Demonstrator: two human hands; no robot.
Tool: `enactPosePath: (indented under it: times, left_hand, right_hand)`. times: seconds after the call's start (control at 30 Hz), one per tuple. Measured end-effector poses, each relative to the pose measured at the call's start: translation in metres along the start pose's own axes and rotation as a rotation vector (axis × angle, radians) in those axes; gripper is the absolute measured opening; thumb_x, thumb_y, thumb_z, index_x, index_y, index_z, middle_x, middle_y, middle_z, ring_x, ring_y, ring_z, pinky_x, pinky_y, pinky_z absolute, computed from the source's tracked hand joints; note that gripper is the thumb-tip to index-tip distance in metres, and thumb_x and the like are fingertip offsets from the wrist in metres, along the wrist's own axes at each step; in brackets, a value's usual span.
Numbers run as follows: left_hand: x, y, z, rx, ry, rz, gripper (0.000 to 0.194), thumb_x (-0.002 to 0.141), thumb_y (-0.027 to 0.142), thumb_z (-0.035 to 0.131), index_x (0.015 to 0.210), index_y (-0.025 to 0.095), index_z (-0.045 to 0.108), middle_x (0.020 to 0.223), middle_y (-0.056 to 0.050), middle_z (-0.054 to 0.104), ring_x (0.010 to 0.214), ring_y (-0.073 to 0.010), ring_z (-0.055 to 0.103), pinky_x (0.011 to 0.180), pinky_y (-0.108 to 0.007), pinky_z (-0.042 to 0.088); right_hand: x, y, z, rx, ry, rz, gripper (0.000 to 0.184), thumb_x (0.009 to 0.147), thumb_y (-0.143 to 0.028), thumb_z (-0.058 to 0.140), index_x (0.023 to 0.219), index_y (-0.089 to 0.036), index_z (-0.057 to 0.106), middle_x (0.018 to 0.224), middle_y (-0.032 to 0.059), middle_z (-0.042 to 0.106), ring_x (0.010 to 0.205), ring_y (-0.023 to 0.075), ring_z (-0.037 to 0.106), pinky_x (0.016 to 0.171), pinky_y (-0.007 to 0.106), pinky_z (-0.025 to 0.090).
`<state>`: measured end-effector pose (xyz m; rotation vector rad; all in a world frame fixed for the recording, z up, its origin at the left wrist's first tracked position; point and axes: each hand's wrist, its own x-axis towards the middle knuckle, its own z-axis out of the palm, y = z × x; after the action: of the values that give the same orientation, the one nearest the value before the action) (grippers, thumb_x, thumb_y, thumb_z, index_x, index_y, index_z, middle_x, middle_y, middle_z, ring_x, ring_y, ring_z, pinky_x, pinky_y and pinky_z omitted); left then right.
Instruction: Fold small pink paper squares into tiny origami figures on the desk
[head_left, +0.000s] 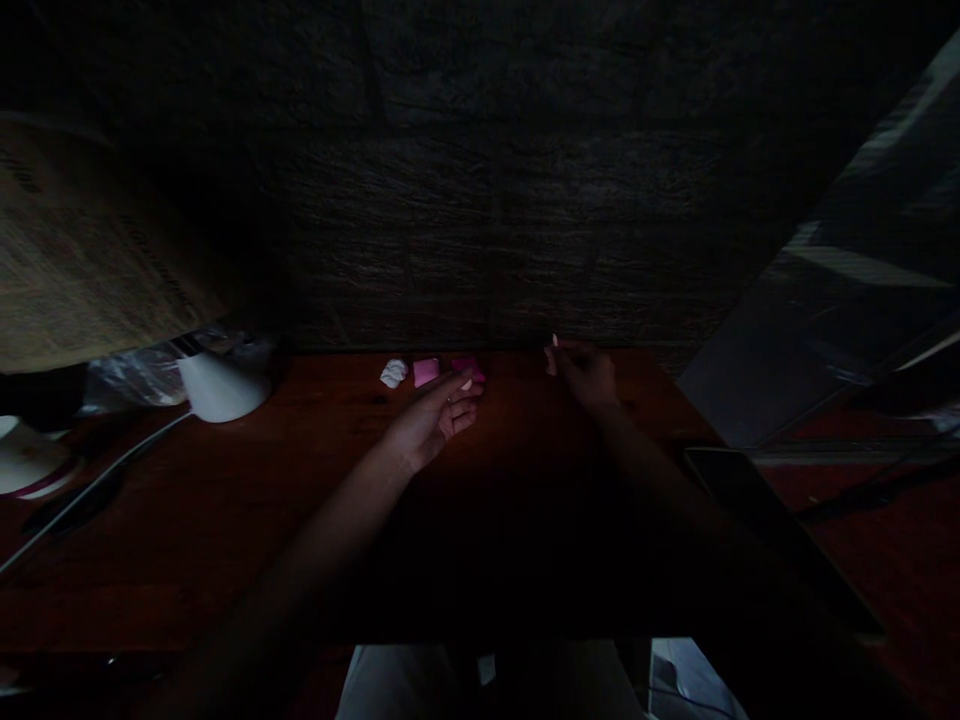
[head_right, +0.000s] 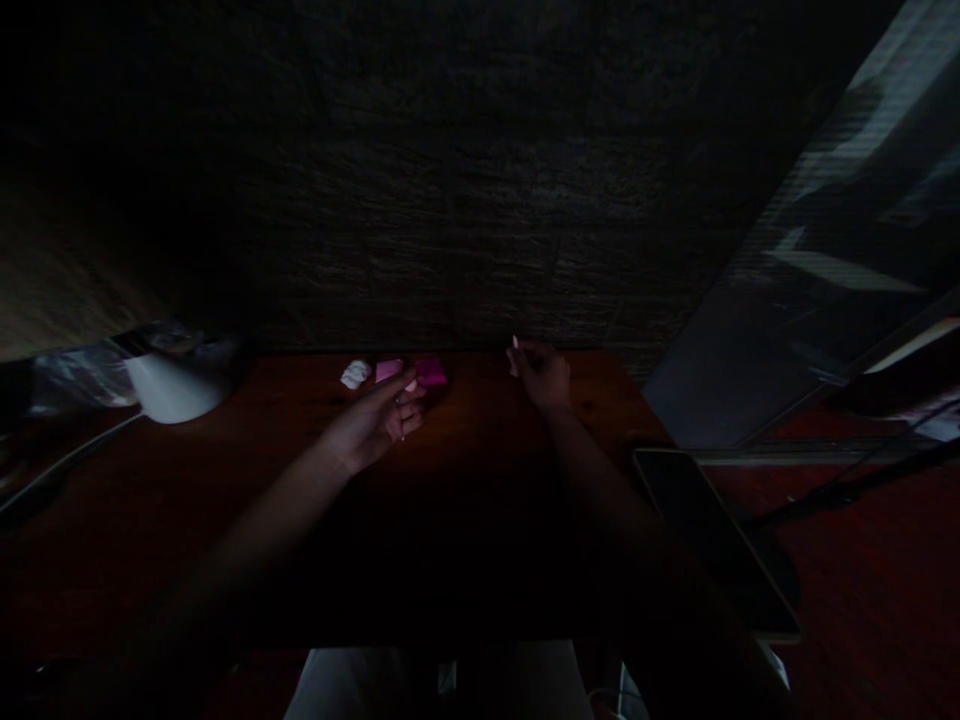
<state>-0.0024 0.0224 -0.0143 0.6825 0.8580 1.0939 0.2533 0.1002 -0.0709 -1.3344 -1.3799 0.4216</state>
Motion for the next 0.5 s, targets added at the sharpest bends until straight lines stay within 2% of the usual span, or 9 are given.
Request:
enactPosePath:
  times: [0.33, 0.5]
  left_hand:
    - [0.0008, -0.0011, -0.0015, -0.014, 0.007, -0.021, 0.019, 0.081, 0.024, 0.087, 0.085, 0.015, 0.070, 0.079, -0.002, 0.075, 0.059, -0.0081, 0.065, 0.057, -0.019, 0.052]
    - [0.0010, -0.0014, -0.0021, -0.015, 0.002, -0.020, 0.018, 0.081, 0.023, 0.086, 0.087, 0.015, 0.071, 0.079, -0.001, 0.075, 0.060, -0.0086, 0.065, 0.057, -0.019, 0.052]
  right_hand:
    - [-0.0010, -0.0026, -0.0012, 0.033, 0.010, 0.037, 0.023, 0.083, -0.044, 0.071, 0.084, -0.022, 0.077, 0.070, 0.0040, 0.077, 0.072, 0.0238, 0.074, 0.077, 0.037, 0.056]
    - [0.0016, 0.0042, -0.0005, 0.089, 0.096, 0.090, 0.029, 0.079, -0.048, 0.073, 0.089, -0.021, 0.072, 0.083, 0.0081, 0.079, 0.082, 0.0270, 0.075, 0.084, 0.042, 0.057]
